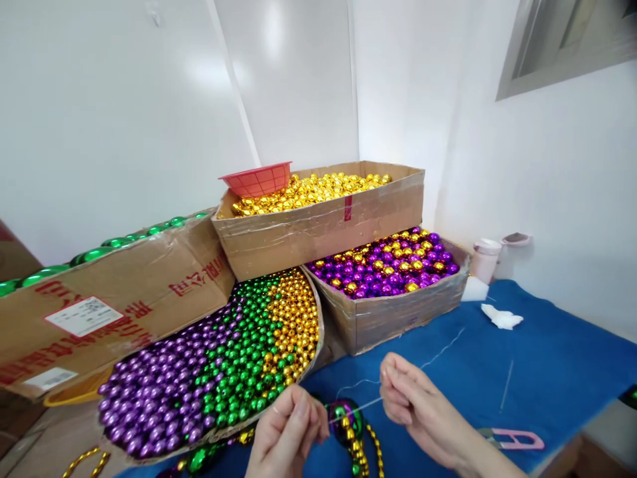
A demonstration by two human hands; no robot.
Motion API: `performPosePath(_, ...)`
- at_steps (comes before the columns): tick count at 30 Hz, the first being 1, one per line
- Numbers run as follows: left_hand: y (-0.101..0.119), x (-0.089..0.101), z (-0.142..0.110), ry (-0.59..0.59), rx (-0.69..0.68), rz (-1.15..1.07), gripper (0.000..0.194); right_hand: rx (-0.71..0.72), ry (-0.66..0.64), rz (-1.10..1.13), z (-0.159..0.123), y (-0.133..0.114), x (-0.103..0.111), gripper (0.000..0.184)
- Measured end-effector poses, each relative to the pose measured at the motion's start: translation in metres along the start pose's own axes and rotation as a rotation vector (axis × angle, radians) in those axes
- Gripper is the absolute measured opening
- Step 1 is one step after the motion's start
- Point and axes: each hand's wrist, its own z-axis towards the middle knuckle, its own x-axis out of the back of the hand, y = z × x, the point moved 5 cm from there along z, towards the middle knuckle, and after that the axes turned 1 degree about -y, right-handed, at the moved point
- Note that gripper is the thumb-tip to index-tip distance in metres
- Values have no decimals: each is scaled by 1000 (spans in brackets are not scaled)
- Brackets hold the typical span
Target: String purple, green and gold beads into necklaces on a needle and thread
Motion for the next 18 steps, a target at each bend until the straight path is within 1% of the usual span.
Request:
performPosePath(1,5,-4,1,4,-36,26,31,22,15,-129,0,-5,0,22)
performPosePath(2,11,-9,3,-3,-78,49,29,57,18,-331,1,-11,-2,17)
performPosePath(3,17,-16,5,-23,-121,68,28,113,3,-601,2,-19,-6,18)
performPosePath(5,30,-31,9,-91,-193,106,28,282,-67,-1267,4,-33,-21,34)
performPosePath(6,37,-38,11,-129,-219,125,28,366,-111,-1552,5,-38,-30,38)
performPosePath(7,44,-45,13,-161,-239,136,28,432,-154,-1745,6,-43,-38,38)
performPosePath(8,51,-51,15,-187,-253,131,28,482,-184,-1867,7,-48,-45,34)
performPosePath(10,70,-62,18,-222,-280,85,27,540,-216,-1967,10,-64,-58,26)
performPosePath(13,107,-77,22,-256,-349,43,24,665,-247,-2018,16,-98,-81,34)
performPosePath(15,137,-88,23,-289,-416,57,22,760,-258,-2037,21,-125,-98,36)
performPosePath(18,181,-105,20,-339,-507,88,23,902,-258,-2053,29,-165,-126,38)
